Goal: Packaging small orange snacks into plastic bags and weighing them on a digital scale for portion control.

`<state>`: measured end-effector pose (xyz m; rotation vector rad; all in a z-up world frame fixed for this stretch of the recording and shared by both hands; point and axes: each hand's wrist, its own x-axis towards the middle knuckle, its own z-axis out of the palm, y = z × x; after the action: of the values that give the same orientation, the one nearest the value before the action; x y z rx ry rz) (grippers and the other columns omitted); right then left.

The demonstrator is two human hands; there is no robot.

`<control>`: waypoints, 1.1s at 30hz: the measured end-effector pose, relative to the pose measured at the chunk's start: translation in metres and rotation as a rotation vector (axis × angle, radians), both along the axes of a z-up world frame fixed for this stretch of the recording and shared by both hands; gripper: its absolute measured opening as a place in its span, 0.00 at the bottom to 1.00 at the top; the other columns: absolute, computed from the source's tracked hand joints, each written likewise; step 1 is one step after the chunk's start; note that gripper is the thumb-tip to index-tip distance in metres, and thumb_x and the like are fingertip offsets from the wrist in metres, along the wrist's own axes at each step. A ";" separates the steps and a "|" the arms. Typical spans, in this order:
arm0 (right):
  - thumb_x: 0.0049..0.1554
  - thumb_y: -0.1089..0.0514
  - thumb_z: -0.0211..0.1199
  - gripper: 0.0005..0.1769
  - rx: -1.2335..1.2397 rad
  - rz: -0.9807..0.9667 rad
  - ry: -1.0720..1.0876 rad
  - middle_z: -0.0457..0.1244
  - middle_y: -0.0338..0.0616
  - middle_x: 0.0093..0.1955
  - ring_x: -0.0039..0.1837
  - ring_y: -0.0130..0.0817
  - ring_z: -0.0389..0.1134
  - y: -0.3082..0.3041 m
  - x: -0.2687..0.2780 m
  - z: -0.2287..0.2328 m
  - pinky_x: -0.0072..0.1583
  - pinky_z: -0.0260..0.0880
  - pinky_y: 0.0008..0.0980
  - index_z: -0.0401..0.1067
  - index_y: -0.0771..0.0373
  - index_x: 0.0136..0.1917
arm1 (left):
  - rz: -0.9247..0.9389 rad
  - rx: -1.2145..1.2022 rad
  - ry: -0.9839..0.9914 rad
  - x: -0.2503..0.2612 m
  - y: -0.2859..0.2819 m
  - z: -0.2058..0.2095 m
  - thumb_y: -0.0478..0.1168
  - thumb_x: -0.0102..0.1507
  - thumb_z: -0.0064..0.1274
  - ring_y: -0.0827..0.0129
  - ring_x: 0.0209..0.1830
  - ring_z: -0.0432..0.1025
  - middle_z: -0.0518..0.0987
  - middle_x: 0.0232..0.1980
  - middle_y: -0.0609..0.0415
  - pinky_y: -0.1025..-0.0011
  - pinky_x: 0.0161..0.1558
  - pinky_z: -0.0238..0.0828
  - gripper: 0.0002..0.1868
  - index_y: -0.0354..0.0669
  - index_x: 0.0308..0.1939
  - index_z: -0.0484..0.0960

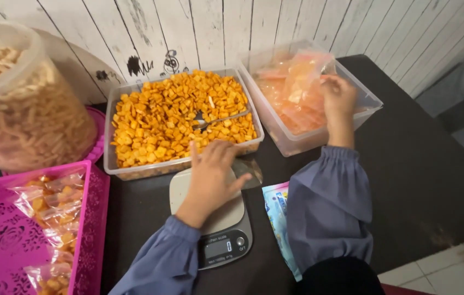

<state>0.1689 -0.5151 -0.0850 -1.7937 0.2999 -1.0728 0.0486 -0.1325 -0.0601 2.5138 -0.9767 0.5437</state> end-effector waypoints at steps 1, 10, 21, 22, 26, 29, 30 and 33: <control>0.54 0.56 0.67 0.13 0.000 -0.001 0.007 0.68 0.48 0.44 0.48 0.33 0.68 0.006 -0.006 0.002 0.50 0.70 0.32 0.79 0.61 0.53 | -0.001 0.000 0.007 0.001 -0.007 -0.007 0.64 0.57 0.58 0.56 0.68 0.62 0.74 0.60 0.50 0.32 0.71 0.28 0.35 0.49 0.62 0.75; 0.55 0.54 0.69 0.14 0.022 -0.078 0.104 0.69 0.46 0.45 0.49 0.34 0.73 0.016 -0.016 0.006 0.50 0.74 0.32 0.77 0.61 0.52 | 0.080 0.311 0.150 -0.016 -0.020 -0.005 0.69 0.46 0.65 0.59 0.63 0.61 0.73 0.60 0.53 0.47 0.62 0.51 0.43 0.52 0.58 0.77; 0.55 0.59 0.69 0.07 -0.407 -0.229 -0.271 0.71 0.28 0.36 0.41 0.27 0.68 0.040 0.013 0.025 0.44 0.68 0.22 0.82 0.46 0.46 | -0.036 0.195 0.283 -0.009 -0.001 -0.004 0.58 0.54 0.63 0.53 0.70 0.63 0.74 0.64 0.46 0.36 0.69 0.46 0.38 0.45 0.63 0.74; 0.55 0.59 0.69 0.07 -0.403 -0.228 -0.273 0.71 0.28 0.36 0.41 0.27 0.68 0.067 0.001 0.045 0.44 0.68 0.22 0.82 0.46 0.46 | -0.034 0.198 0.281 -0.007 -0.005 -0.019 0.58 0.54 0.63 0.53 0.70 0.63 0.74 0.64 0.46 0.36 0.69 0.46 0.38 0.45 0.63 0.74; 0.63 0.73 0.53 0.10 -0.347 0.297 -0.332 0.70 0.50 0.44 0.46 0.36 0.73 0.155 -0.027 0.100 0.50 0.77 0.28 0.75 0.70 0.51 | 0.097 0.184 -0.045 -0.009 -0.025 -0.046 0.54 0.54 0.55 0.58 0.49 0.70 0.80 0.42 0.58 0.49 0.58 0.61 0.18 0.53 0.42 0.83; 0.65 0.70 0.53 0.09 -0.301 0.490 -0.222 0.69 0.49 0.44 0.45 0.31 0.71 0.197 -0.038 0.120 0.48 0.77 0.22 0.74 0.68 0.52 | 0.088 0.177 -0.108 -0.008 -0.030 -0.049 0.48 0.56 0.53 0.59 0.42 0.70 0.78 0.34 0.59 0.53 0.54 0.62 0.07 0.53 0.32 0.82; 0.65 0.69 0.54 0.08 -0.262 0.569 -0.142 0.69 0.46 0.45 0.46 0.30 0.70 0.210 -0.042 0.125 0.50 0.76 0.21 0.74 0.67 0.52 | 0.062 0.100 -0.131 -0.007 -0.029 -0.052 0.44 0.56 0.53 0.58 0.38 0.71 0.77 0.30 0.58 0.58 0.49 0.64 0.05 0.53 0.27 0.81; 0.61 0.63 0.60 0.07 -0.090 0.656 -0.127 0.71 0.49 0.41 0.43 0.31 0.74 0.227 -0.034 0.103 0.44 0.77 0.25 0.78 0.62 0.51 | 0.109 -0.333 0.324 0.009 -0.003 -0.017 0.39 0.62 0.49 0.44 0.41 0.76 0.80 0.34 0.46 0.49 0.46 0.71 0.06 0.47 0.36 0.82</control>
<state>0.1351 -0.2886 0.0183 -1.7090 -0.4007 -0.7247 0.0579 -0.1359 -0.0773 2.2679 -0.5786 0.2869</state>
